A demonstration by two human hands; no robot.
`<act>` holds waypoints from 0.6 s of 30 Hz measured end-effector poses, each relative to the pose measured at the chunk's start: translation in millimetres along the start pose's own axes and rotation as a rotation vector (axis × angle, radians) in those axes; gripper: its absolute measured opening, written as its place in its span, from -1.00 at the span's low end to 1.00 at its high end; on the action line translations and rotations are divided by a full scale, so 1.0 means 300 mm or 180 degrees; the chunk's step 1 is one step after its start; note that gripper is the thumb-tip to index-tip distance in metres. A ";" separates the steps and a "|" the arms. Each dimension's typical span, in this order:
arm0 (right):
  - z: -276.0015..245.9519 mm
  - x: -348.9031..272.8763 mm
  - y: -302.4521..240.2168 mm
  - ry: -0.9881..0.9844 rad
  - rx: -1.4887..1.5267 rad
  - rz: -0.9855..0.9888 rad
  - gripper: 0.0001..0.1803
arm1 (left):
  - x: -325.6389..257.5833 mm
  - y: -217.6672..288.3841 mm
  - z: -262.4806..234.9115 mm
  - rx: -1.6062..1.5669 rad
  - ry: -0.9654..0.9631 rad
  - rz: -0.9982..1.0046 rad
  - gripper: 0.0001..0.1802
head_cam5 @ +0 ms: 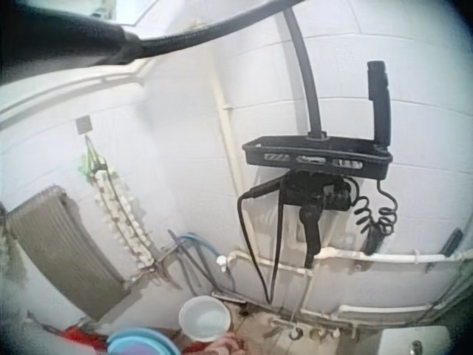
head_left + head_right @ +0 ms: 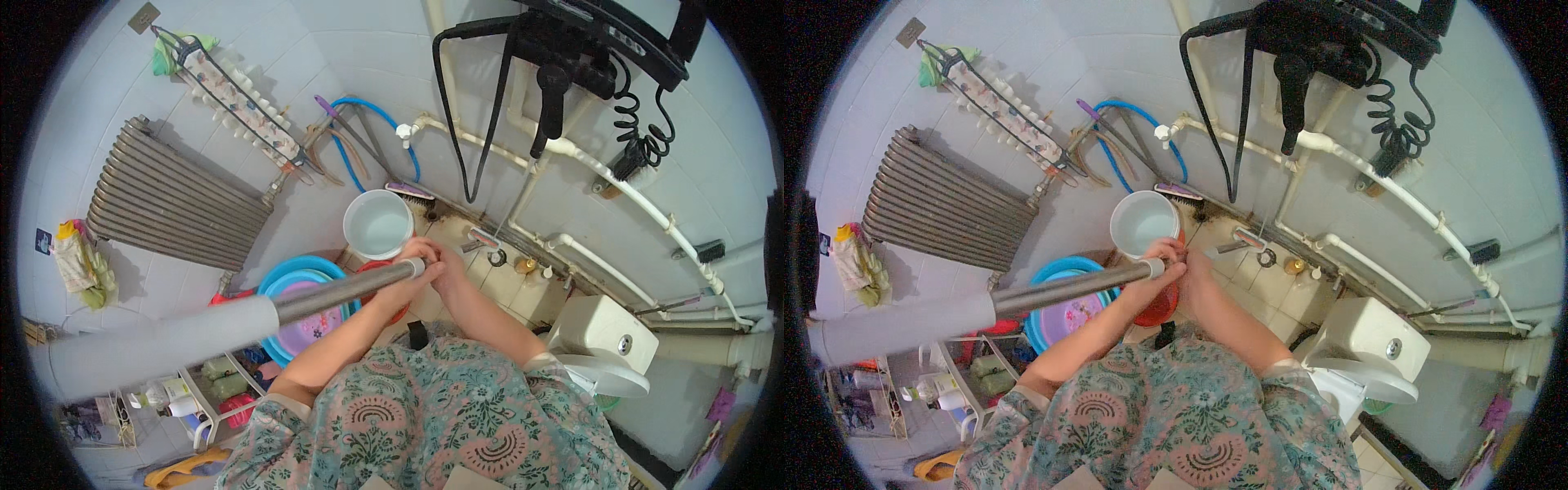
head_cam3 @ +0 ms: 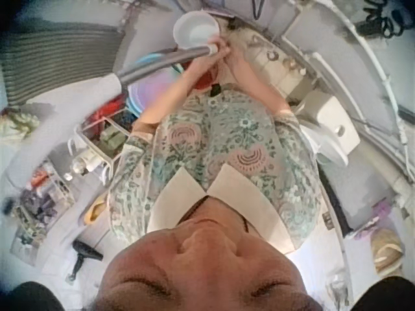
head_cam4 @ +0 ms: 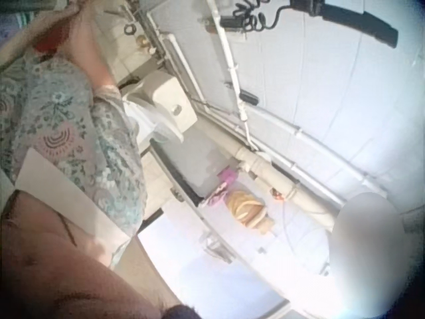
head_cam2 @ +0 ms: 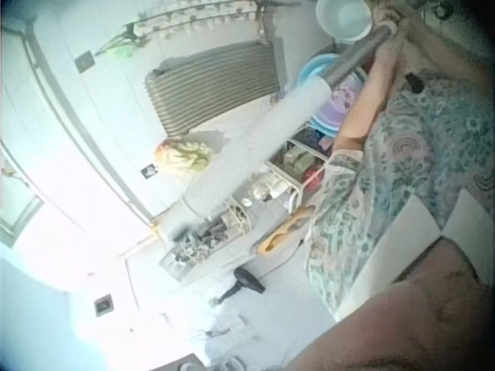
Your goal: The person mops the tiled floor of a bedroom and a bathroom using a flat mop. They move the mop back and forth across the floor, navigating around furniture and fixtures. The person transitions from the bedroom to the bathroom, continuing the mopping task in the new area.
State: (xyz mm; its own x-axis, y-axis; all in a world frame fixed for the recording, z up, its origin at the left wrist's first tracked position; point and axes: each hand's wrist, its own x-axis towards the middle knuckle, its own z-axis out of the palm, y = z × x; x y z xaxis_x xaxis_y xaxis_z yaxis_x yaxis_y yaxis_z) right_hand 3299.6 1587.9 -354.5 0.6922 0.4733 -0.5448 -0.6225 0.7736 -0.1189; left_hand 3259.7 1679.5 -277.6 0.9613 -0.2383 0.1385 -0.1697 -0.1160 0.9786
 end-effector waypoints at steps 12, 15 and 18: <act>0.003 -0.006 0.004 0.1275 0.0080 -0.0456 -0.96 | -0.061 0.291 -0.082 -0.1248 0.0181 0.0648 -0.76; -0.031 -0.040 -0.003 0.1306 -0.0045 -0.0480 -0.92 | -0.066 0.288 -0.062 -0.1258 -0.0267 0.0947 -0.75; -0.044 -0.061 -0.011 0.1359 -0.0106 -0.0687 -0.87 | -0.067 0.305 -0.042 -0.1288 -0.0343 0.0984 -0.74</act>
State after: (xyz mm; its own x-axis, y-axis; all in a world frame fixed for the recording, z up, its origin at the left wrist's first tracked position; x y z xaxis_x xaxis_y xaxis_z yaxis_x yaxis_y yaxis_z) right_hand 3284.1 1571.2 -355.1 0.5994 0.0826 -0.7962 -0.4973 0.8179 -0.2895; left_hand 3227.7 1685.7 -189.0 0.8481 -0.3029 0.4347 -0.3242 0.3524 0.8779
